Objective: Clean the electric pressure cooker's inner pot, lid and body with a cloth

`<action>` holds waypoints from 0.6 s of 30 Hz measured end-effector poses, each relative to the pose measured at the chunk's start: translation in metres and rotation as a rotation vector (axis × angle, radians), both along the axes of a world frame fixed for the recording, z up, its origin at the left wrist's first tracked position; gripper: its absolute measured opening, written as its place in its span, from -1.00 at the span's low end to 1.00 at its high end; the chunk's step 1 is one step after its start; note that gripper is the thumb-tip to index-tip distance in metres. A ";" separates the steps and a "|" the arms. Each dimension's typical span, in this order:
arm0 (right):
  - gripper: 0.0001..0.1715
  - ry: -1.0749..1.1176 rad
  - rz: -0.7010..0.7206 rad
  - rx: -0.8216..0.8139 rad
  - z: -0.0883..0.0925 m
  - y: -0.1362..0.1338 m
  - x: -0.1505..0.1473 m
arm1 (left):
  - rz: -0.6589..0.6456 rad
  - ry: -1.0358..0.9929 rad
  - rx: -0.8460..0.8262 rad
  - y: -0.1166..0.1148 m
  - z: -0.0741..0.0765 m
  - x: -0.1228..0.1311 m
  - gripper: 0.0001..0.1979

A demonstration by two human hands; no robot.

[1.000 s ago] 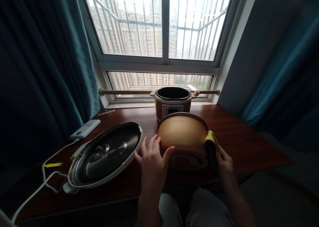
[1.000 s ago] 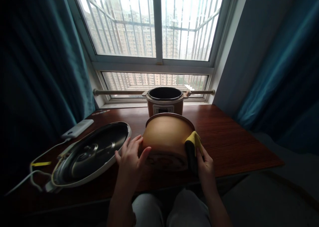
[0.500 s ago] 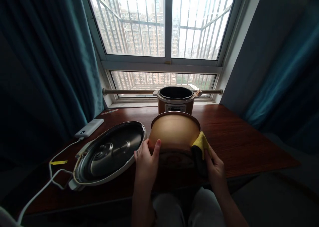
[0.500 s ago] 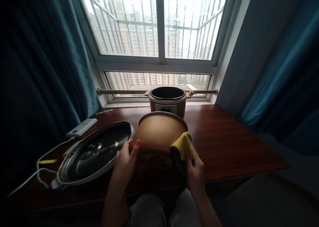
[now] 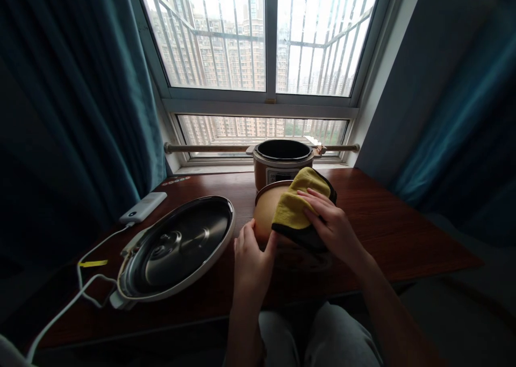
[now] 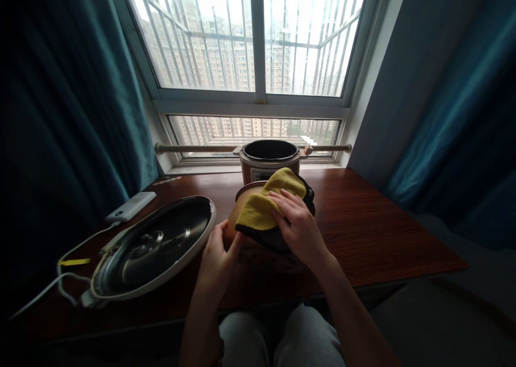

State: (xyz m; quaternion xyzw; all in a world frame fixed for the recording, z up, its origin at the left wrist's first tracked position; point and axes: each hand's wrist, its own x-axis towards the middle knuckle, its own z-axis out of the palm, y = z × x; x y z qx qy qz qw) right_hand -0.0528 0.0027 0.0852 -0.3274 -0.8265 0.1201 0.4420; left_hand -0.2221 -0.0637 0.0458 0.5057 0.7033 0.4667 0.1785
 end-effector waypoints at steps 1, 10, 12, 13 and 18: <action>-0.62 0.073 -0.025 -0.031 -0.005 0.004 0.004 | 0.012 -0.006 0.002 0.000 0.000 0.001 -0.36; -0.37 0.889 -0.247 -0.689 -0.097 0.002 0.028 | 0.056 -0.053 -0.016 0.003 -0.003 -0.006 -0.32; -0.35 1.017 -0.183 -0.837 -0.108 -0.003 0.024 | 0.076 -0.048 -0.026 0.002 -0.002 -0.006 -0.33; -0.35 1.050 -0.167 -0.882 -0.110 -0.005 0.022 | 0.090 -0.037 -0.027 0.002 -0.002 -0.005 -0.33; -0.35 1.096 -0.244 -0.857 -0.098 -0.010 0.030 | 0.107 -0.016 -0.040 -0.001 0.001 0.005 -0.38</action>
